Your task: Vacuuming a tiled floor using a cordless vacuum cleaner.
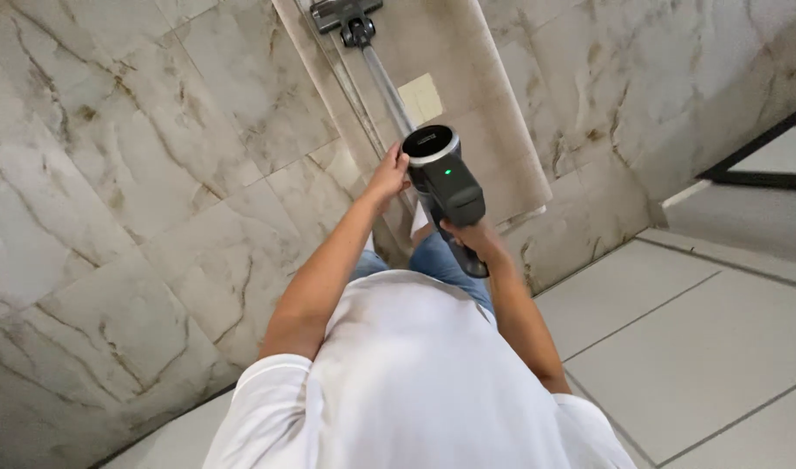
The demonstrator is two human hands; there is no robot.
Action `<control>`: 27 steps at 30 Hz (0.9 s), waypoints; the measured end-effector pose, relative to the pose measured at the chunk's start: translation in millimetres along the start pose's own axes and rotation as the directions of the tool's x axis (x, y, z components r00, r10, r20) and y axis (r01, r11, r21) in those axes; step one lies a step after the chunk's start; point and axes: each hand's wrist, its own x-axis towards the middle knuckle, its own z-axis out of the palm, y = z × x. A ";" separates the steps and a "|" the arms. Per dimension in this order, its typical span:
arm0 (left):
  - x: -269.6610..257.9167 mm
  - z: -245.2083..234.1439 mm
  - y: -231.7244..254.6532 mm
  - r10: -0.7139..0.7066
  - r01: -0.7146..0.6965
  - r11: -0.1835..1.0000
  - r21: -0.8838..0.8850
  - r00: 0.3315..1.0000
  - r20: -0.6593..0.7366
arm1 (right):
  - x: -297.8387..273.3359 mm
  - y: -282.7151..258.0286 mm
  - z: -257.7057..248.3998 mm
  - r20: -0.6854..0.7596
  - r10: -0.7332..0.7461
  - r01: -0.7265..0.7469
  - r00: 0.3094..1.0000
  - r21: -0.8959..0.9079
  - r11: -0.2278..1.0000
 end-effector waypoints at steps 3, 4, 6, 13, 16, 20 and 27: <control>13.0 29.9 -15.1 0.001 -0.003 0.999 0.038 0.999 0.035 | -27.4 -16.4 -37.6 -0.079 -0.054 0.044 0.995 -0.126 0.991; -8.9 46.2 -22.4 -0.009 0.008 0.999 0.032 1.000 0.025 | -51.0 -15.6 -57.5 -0.067 -0.046 0.037 0.997 -0.131 0.991; -44.4 78.0 -29.6 -0.153 0.170 0.980 -0.103 0.976 0.158 | -91.2 -19.6 -98.7 -0.006 0.120 -0.118 0.993 -0.221 0.968; -60.8 128.6 34.7 -0.129 0.152 0.986 -0.062 0.952 0.277 | -103.1 -61.5 -156.7 -0.067 0.103 -0.119 0.992 -0.290 0.950; -25.5 122.7 45.9 -0.083 0.119 0.981 -0.155 0.972 0.220 | -55.3 -40.4 -150.8 -0.060 0.102 -0.113 0.993 -0.238 0.965; 51.0 103.8 54.1 0.046 -0.049 0.998 -0.039 0.995 -0.091 | 24.5 -57.9 -133.1 -0.007 -0.006 0.005 1.000 -0.079 0.997; 129.2 70.1 122.2 0.291 -0.344 0.934 -0.098 0.890 -0.351 | 166.7 -152.7 -88.0 0.026 -0.093 0.095 0.995 -0.093 0.991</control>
